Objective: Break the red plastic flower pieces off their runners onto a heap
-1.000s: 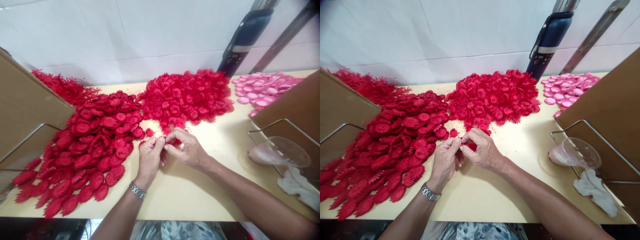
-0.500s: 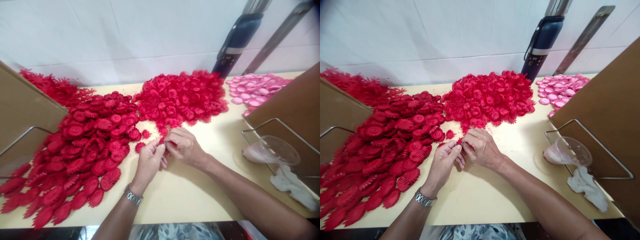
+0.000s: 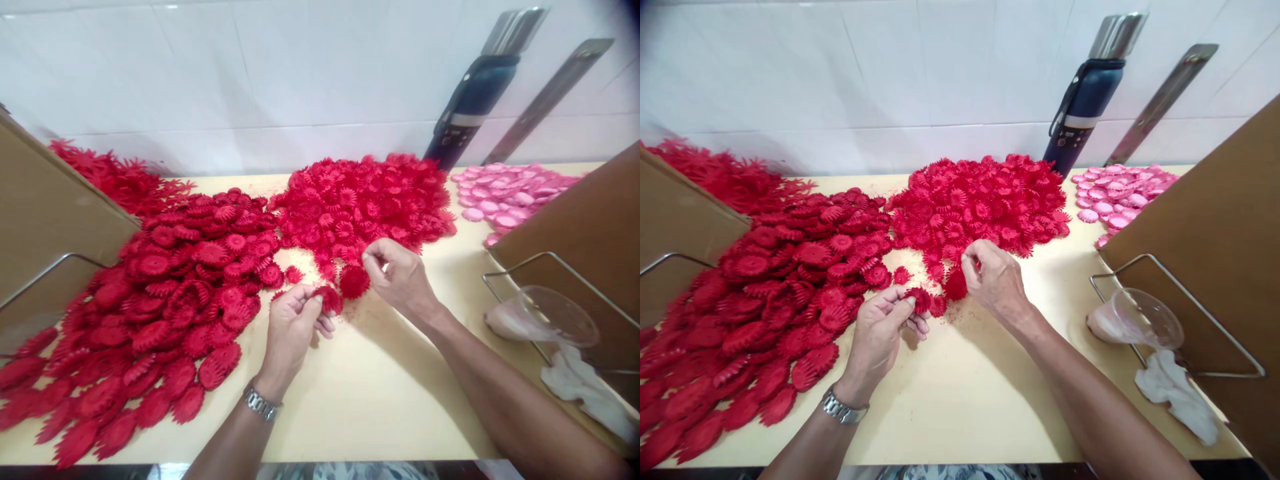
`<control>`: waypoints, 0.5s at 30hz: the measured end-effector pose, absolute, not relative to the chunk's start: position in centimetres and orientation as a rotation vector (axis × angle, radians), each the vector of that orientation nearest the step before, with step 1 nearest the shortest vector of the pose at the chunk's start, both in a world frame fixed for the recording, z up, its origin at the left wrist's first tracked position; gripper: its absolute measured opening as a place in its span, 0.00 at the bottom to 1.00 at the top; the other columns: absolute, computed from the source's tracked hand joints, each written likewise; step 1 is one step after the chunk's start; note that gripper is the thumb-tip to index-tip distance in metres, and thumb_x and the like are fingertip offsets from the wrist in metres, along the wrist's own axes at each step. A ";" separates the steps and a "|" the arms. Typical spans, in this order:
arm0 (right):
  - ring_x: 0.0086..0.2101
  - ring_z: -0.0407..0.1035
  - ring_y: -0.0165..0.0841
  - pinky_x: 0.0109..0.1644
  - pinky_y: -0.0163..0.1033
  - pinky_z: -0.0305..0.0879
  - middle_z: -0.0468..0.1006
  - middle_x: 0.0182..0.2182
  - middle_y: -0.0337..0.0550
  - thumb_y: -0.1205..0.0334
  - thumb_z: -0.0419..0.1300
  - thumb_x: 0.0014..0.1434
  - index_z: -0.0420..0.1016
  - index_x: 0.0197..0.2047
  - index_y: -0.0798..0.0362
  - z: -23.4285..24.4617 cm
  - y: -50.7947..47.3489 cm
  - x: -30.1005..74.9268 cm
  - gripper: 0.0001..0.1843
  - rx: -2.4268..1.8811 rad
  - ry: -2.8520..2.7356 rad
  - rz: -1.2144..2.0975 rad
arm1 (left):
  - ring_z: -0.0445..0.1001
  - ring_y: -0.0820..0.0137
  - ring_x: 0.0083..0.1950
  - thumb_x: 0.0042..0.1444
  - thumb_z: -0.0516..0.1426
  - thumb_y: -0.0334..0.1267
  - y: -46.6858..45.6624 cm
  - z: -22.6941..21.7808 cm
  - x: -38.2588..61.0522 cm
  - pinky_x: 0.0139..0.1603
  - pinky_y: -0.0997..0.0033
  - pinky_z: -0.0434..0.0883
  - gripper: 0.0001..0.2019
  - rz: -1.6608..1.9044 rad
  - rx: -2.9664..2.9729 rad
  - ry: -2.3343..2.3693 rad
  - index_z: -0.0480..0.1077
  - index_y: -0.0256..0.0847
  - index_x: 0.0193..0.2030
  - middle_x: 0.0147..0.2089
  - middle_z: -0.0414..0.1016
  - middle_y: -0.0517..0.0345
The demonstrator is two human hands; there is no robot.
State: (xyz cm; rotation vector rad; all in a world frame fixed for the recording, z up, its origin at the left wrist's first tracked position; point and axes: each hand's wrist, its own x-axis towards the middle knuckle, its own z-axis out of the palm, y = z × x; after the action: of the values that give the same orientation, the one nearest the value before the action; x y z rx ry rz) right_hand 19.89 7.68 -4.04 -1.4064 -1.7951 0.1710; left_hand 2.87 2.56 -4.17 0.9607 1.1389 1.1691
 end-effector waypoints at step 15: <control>0.26 0.66 0.29 0.30 0.35 0.61 0.72 0.24 0.42 0.69 0.53 0.56 0.72 0.26 0.55 -3.7 7.2 19.2 0.10 -1.205 -1.761 0.300 | 0.65 0.77 0.17 0.48 0.57 0.34 2.9 -3.9 3.0 0.17 0.80 0.62 0.04 1.284 0.836 1.084 0.65 0.37 0.28 0.16 0.67 0.66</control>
State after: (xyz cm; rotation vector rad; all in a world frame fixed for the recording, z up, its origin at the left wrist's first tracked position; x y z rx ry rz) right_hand 19.16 7.23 -3.66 -1.2055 -1.7608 0.3003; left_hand 2.98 2.94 -3.91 0.8363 1.0836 1.2838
